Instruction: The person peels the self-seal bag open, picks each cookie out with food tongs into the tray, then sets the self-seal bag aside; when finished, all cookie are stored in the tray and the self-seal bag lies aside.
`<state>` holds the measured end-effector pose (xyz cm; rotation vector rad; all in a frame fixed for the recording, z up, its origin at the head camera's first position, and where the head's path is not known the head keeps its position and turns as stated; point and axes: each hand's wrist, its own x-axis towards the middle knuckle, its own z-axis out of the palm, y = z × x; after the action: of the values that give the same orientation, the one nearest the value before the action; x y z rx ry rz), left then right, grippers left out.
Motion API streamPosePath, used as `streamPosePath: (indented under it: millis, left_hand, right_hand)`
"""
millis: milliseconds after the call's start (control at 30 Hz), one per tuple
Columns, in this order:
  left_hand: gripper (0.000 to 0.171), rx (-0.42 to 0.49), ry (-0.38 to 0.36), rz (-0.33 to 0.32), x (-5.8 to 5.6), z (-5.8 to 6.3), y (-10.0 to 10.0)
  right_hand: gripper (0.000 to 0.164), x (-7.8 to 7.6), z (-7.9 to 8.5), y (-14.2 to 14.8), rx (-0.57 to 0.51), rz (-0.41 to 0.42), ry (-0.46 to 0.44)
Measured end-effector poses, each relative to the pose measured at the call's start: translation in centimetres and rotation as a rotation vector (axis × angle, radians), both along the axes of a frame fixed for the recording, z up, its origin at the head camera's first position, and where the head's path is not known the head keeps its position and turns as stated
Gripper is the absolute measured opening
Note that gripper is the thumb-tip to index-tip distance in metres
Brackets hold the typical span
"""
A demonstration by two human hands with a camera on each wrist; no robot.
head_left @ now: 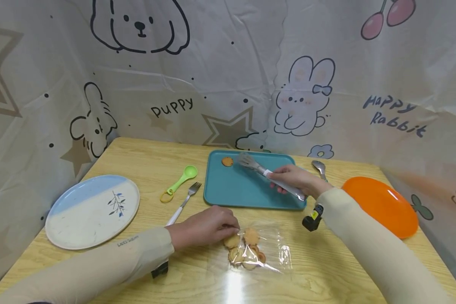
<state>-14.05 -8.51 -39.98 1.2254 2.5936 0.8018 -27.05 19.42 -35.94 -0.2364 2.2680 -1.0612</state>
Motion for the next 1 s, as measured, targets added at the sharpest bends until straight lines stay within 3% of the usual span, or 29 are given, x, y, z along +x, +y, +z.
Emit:
streamPosePath:
  millis: [167,300,500,633,833,1000]
  left_hand:
    - [0.016,0.008,0.008,0.000,0.0,-0.1,0.1]
    - [0.017,0.013,0.009,0.001,0.1,-0.3,0.1]
    - [0.018,0.023,0.008,0.034,0.3,-0.1,-0.4]
    - [0.018,0.039,-0.001,0.038,0.3,0.0,-0.4]
    - [0.018,0.046,-0.007,0.047,0.3,0.0,-0.3]
    - [0.019,0.059,-0.009,0.050,0.3,-0.2,-0.2]
  right_hand:
    - [0.049,1.8,1.5,4.0,0.019,0.073,0.074]
    - [0.042,4.0,2.2,8.3,0.005,0.185,0.077]
    - [0.029,7.2,1.9,14.1,-0.108,0.363,0.004]
    - [0.027,9.0,1.4,16.7,-0.210,0.420,-0.078]
    - [0.026,11.2,0.6,18.2,-0.314,0.454,-0.224]
    - [0.026,11.9,-0.9,16.9,-0.318,0.471,-0.260]
